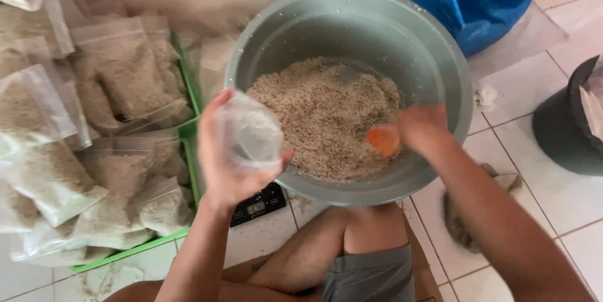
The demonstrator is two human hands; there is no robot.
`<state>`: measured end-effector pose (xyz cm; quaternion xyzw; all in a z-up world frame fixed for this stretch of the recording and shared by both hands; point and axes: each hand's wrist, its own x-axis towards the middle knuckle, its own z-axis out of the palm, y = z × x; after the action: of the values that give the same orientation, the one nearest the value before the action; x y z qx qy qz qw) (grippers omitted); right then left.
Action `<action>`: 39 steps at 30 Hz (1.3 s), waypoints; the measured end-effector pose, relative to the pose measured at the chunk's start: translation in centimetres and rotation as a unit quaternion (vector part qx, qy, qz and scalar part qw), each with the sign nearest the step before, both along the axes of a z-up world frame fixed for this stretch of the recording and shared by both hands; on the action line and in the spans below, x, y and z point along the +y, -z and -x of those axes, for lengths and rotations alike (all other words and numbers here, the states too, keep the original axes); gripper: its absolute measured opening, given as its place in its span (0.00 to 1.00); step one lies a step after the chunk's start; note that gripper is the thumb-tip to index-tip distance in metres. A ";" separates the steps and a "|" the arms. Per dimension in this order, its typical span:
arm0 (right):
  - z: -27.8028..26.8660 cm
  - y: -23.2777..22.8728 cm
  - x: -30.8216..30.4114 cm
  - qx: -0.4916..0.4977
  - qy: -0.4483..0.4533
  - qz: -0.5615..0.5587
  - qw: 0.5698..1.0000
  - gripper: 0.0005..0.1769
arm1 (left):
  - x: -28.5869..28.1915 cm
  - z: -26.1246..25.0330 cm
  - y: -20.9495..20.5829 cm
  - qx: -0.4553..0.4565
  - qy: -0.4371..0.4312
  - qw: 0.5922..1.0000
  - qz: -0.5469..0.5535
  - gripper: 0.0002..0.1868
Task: Manually portioning granular food into plastic bags using a scoop and a digital scale.
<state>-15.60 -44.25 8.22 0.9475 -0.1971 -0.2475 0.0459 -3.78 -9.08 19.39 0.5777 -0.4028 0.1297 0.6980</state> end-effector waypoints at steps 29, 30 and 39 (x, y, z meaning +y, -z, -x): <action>0.0 -6.3 0.3 -0.023 0.077 -0.318 0.945 0.14 | -7.6 -1.9 8.5 0.015 0.091 0.980 -0.176 0.58; 0.7 -6.9 -0.1 -0.026 0.073 -0.315 0.946 0.14 | -8.0 -1.9 8.9 0.010 0.087 0.981 -0.173 0.58; 4.7 -16.3 1.3 -0.261 0.093 -0.155 0.948 0.13 | -11.7 0.5 8.9 0.059 0.024 0.939 -0.338 0.63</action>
<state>-20.30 -42.96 24.50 0.9518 -0.2486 -0.0223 -0.1782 -4.31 -20.76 10.49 0.7763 -0.3946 -0.0648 0.4872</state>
